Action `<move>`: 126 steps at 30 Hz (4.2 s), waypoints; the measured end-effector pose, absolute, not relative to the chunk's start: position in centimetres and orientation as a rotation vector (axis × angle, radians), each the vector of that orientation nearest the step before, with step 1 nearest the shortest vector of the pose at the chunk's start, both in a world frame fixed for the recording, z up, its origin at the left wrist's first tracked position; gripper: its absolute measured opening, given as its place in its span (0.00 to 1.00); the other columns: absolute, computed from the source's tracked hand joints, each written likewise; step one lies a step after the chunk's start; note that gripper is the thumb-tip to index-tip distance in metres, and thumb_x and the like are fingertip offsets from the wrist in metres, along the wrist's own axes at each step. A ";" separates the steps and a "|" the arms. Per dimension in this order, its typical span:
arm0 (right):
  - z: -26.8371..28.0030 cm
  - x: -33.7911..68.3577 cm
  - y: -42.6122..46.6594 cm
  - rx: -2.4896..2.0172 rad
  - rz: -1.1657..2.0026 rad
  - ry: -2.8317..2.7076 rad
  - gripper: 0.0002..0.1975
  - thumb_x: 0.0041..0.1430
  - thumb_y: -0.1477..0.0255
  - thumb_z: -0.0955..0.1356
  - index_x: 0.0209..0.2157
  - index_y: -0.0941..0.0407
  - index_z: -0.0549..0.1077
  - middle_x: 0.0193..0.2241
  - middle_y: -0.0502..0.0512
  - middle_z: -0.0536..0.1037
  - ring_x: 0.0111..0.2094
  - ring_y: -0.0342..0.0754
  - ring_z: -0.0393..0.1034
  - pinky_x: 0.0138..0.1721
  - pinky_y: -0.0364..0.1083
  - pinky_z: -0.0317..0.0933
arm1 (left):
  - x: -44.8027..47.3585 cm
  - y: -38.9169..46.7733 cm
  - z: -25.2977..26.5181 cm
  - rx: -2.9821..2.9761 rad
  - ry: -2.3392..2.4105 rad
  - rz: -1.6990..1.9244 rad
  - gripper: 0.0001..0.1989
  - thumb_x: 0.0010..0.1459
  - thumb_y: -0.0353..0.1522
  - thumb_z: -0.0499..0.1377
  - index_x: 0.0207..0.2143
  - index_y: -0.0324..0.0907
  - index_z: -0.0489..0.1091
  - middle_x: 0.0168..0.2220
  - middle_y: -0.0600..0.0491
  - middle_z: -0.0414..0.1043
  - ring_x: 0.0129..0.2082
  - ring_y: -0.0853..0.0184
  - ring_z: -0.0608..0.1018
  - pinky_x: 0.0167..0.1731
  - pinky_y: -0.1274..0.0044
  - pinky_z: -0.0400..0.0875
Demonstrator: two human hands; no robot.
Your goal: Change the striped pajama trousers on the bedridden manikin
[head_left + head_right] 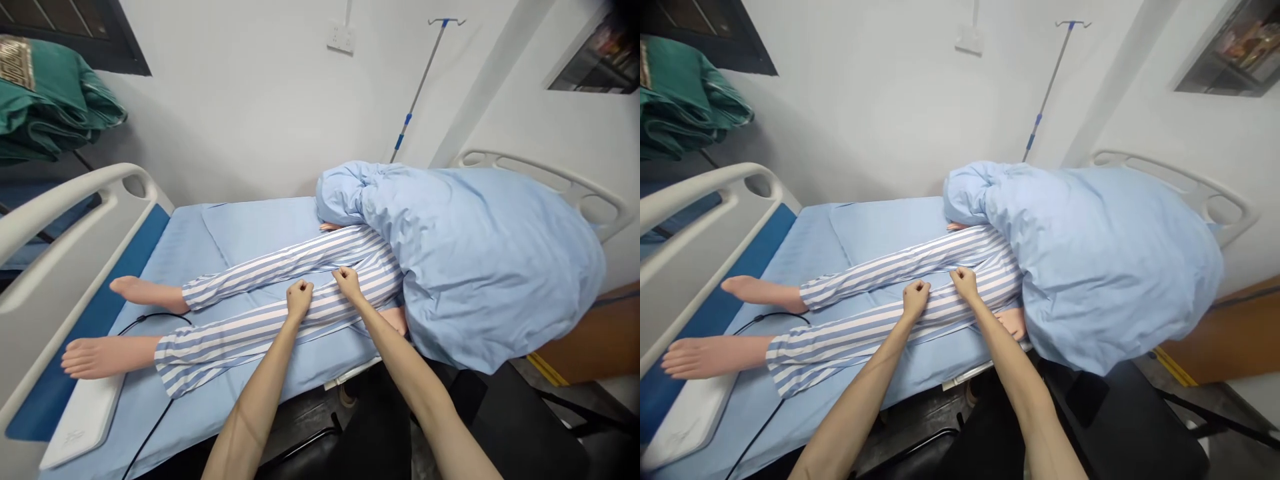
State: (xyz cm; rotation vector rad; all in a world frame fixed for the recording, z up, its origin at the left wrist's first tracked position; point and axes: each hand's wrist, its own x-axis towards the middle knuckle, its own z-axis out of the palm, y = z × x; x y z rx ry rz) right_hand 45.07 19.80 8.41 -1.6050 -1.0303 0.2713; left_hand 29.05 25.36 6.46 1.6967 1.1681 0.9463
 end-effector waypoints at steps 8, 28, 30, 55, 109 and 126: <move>9.3 51.5 18.5 -1.628 0.167 -0.849 0.19 0.52 0.63 0.64 0.18 0.52 0.48 0.17 0.43 0.47 0.22 0.40 0.43 0.25 0.43 0.43 | 29.1 26.2 7.0 1.596 1.169 0.892 0.12 0.48 0.34 0.54 0.14 0.43 0.60 0.15 0.58 0.62 0.22 0.69 0.66 0.29 0.77 0.58; 10.4 54.0 18.9 -1.579 0.107 -0.864 0.20 0.52 0.61 0.64 0.17 0.52 0.49 0.17 0.44 0.50 0.22 0.40 0.45 0.24 0.42 0.43 | 41.9 21.1 8.0 1.358 1.069 1.094 0.14 0.50 0.30 0.55 0.14 0.44 0.58 0.14 0.59 0.60 0.19 0.71 0.63 0.28 0.77 0.58; 10.1 55.1 18.6 -1.626 0.083 -0.883 0.19 0.51 0.62 0.64 0.17 0.53 0.49 0.16 0.44 0.50 0.21 0.39 0.45 0.24 0.43 0.43 | 42.1 21.0 8.1 1.361 1.065 1.077 0.14 0.49 0.29 0.55 0.14 0.43 0.58 0.14 0.59 0.60 0.20 0.71 0.64 0.27 0.77 0.58; 8.6 51.8 17.1 -2.099 -0.160 -1.027 0.15 0.50 0.59 0.62 0.18 0.52 0.58 0.15 0.49 0.62 0.22 0.46 0.54 0.28 0.47 0.48 | 0.3 17.6 3.3 1.131 1.397 1.036 0.18 0.48 0.44 0.58 0.16 0.43 0.61 0.17 0.56 0.63 0.19 0.72 0.63 0.22 0.78 0.58; 8.7 17.9 28.3 -1.302 0.737 -1.066 0.22 0.54 0.61 0.66 0.17 0.53 0.52 0.15 0.44 0.54 0.20 0.39 0.47 0.24 0.43 0.47 | 4.0 30.2 4.9 1.420 1.331 1.160 0.17 0.49 0.39 0.55 0.15 0.43 0.52 0.16 0.60 0.49 0.20 0.74 0.56 0.24 0.78 0.51; 8.2 26.6 26.4 -1.229 0.837 -0.824 0.21 0.48 0.62 0.68 0.15 0.53 0.52 0.13 0.42 0.54 0.17 0.37 0.45 0.21 0.42 0.43 | 11.5 29.4 6.6 1.514 1.289 1.112 0.15 0.46 0.35 0.54 0.15 0.43 0.50 0.16 0.60 0.46 0.20 0.73 0.54 0.24 0.77 0.50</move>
